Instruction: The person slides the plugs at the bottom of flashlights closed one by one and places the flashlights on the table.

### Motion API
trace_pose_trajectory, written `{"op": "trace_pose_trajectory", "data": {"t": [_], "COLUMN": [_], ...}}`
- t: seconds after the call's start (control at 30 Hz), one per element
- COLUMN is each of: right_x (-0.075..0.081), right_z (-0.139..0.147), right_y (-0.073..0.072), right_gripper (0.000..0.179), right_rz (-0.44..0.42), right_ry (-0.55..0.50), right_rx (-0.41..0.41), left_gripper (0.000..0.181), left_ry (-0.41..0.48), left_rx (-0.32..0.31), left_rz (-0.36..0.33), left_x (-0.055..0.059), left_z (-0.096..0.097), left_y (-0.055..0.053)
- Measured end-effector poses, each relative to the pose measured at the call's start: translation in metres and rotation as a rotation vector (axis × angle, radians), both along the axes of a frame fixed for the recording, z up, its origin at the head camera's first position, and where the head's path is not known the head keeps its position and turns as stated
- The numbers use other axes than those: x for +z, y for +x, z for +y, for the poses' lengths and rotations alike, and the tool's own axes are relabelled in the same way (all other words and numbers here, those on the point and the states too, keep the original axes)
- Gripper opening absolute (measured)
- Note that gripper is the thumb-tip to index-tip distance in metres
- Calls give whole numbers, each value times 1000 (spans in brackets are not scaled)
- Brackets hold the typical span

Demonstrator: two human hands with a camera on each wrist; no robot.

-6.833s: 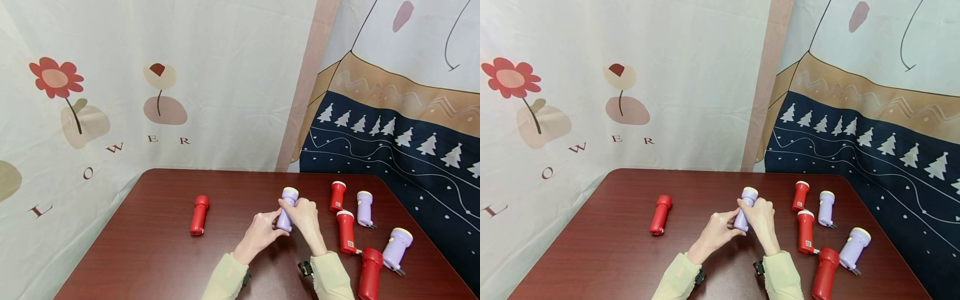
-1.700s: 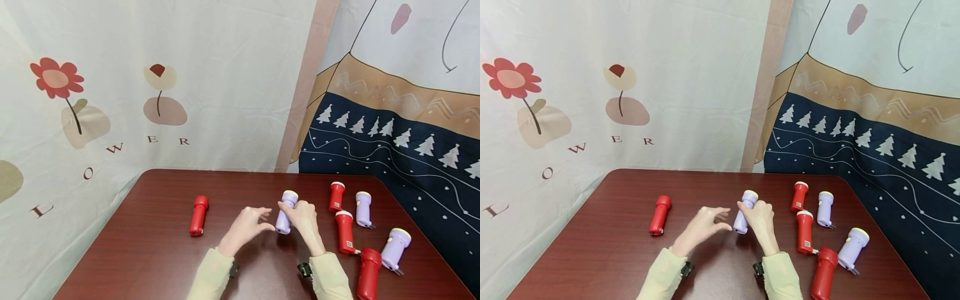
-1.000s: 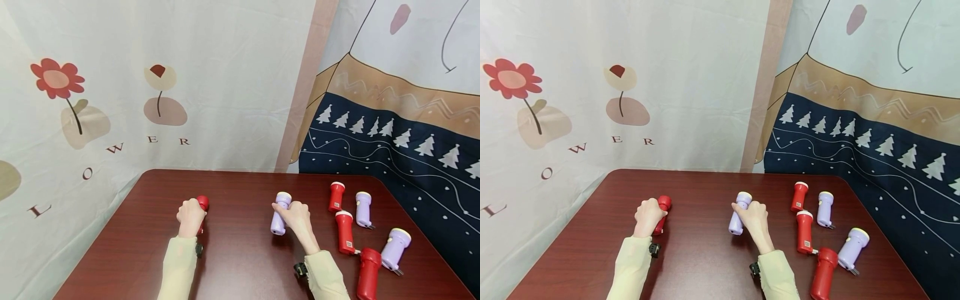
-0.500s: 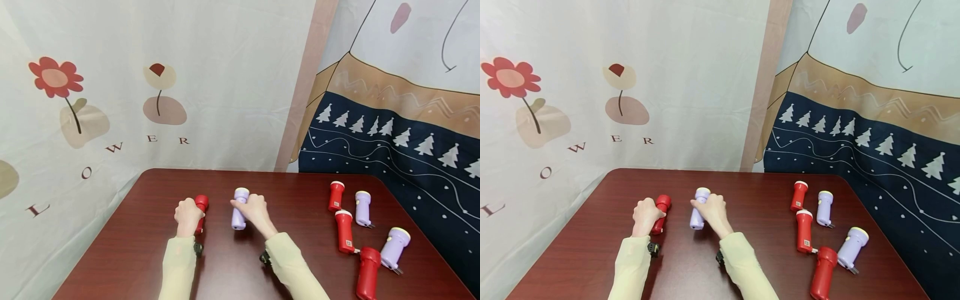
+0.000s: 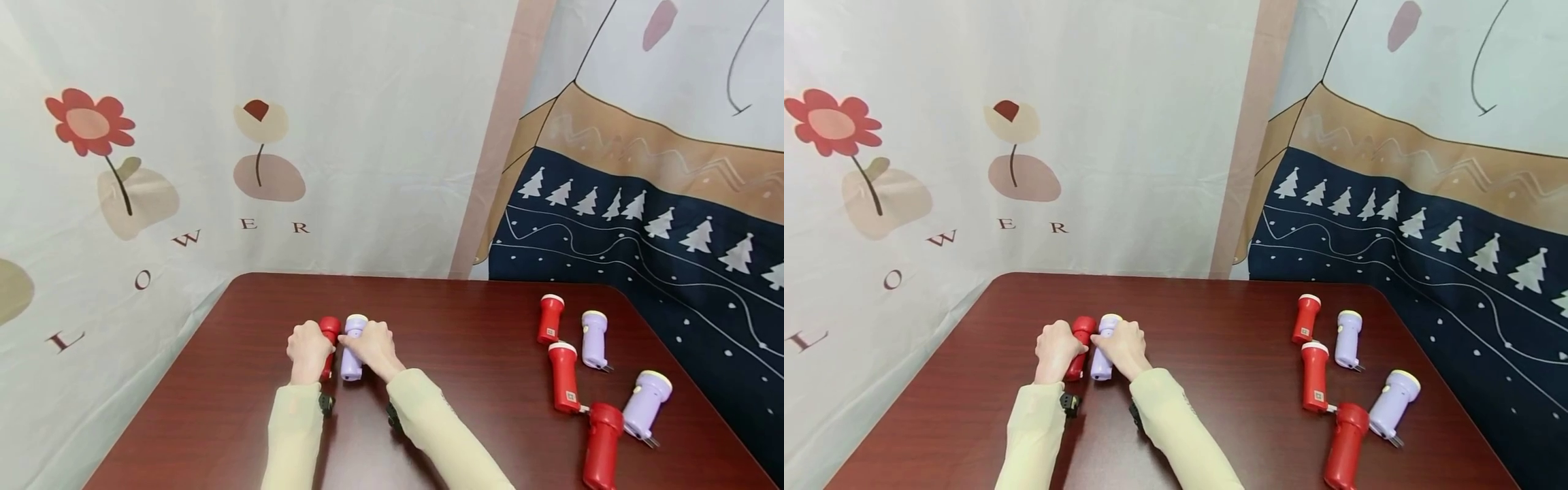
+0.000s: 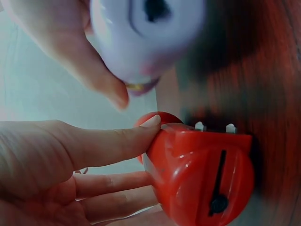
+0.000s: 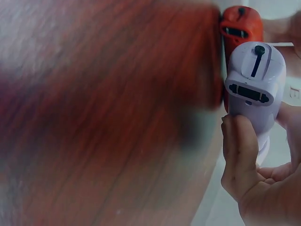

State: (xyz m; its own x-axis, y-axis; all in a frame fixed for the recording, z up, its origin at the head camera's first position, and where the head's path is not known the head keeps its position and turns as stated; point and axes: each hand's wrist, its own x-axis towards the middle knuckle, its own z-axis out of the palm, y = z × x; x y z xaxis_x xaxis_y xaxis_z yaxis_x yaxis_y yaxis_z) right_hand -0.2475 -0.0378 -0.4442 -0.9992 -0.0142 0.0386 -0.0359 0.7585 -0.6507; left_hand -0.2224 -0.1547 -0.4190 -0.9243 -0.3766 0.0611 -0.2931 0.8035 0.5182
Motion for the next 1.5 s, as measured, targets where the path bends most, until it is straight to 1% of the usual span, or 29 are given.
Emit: {"op": "trace_pose_trajectory", "data": {"t": [0.13,0.37,0.57,0.77,0.97,1.13,1.2,1.33,1.43,1.5], "right_x": [-2,-10,-9,-9,-7,-4,-2,4,12,18], "right_z": [-8,-15,-16,-16,-11,6,16,47,77,100], "right_y": [1,3,4,4,3,1,-1,-11,-21,-29], "right_gripper": [44,44,49,59,63,57,55,55,55,52], "right_rz": [15,27,22,23,69,111,118,124,138,145], "right_ry": [4,4,34,127,285,327,331,350,361,363], "right_rx": [2,-21,-9,6,38,97,105,63,10,-24], "left_gripper": [30,29,28,29,30,32,32,33,33,33], "left_ry": [5,-1,1,-1,4,4,1,-1,0,-1], "left_rx": [0,5,3,1,0,-8,-12,-20,-18,-16], "left_rz": [-4,-14,-10,-14,-7,-16,-18,-21,-23,-25], "left_x": [1,2,3,3,4,3,3,2,1,1], "left_z": [0,0,0,-1,-1,-1,-1,-1,-1,-2], "left_y": [0,0,0,0,1,0,0,0,0,-1]}}
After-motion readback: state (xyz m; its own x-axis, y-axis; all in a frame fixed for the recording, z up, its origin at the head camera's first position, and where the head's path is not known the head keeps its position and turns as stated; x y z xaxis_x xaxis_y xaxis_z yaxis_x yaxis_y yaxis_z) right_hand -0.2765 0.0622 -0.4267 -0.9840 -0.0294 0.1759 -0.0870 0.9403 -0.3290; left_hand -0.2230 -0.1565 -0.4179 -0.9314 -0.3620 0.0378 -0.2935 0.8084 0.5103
